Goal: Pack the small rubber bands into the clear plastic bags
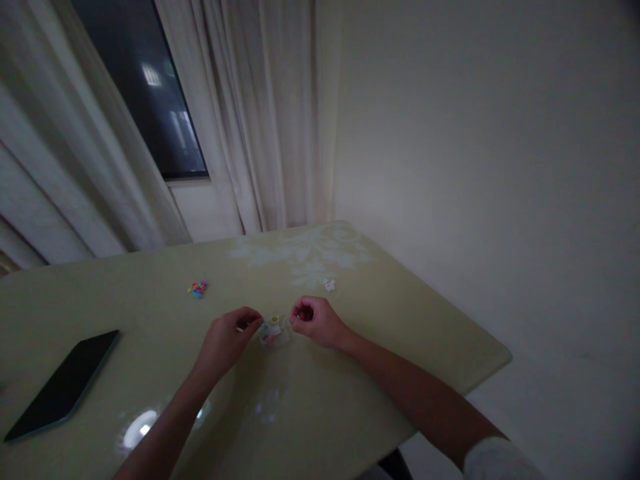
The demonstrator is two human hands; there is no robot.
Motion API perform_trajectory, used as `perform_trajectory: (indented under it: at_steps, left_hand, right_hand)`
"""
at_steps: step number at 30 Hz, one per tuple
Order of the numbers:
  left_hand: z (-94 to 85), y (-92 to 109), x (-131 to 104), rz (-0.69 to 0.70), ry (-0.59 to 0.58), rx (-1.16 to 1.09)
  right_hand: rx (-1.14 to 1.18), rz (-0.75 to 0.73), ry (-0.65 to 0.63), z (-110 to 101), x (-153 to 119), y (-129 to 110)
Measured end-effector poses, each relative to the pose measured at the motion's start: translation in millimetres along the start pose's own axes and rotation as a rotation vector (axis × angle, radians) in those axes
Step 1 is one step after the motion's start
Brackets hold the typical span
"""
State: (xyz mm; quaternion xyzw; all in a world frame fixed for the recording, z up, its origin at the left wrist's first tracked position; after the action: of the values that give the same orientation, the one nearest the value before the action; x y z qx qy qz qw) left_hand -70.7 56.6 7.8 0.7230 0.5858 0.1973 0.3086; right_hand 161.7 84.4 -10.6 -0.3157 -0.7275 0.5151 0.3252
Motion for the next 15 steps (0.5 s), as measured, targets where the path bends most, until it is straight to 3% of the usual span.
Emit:
perform_trajectory:
  at_steps: [6, 15]
  left_hand:
    - [-7.9, 3.5, 17.0, -0.041, -0.014, 0.286]
    - [-8.7, 3.9, 24.6, -0.097, -0.052, 0.359]
  right_hand:
    - [-0.01, -0.004, -0.026, 1.4, 1.0, 6.5]
    - [-0.041, -0.032, -0.041, 6.3, -0.9, 10.0]
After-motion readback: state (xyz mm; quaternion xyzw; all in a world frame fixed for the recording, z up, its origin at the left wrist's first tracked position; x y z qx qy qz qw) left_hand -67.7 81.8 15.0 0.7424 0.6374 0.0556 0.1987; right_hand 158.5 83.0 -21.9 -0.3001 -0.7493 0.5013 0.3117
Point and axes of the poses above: each hand's wrist, its own x-axis towards the middle knuckle, its own z-axis out of the palm, y = z × x, the point moved 1 cm from there along x, towards the middle knuckle, and after that the axes turned 15 degrees about -y, right-handed, at the moved point
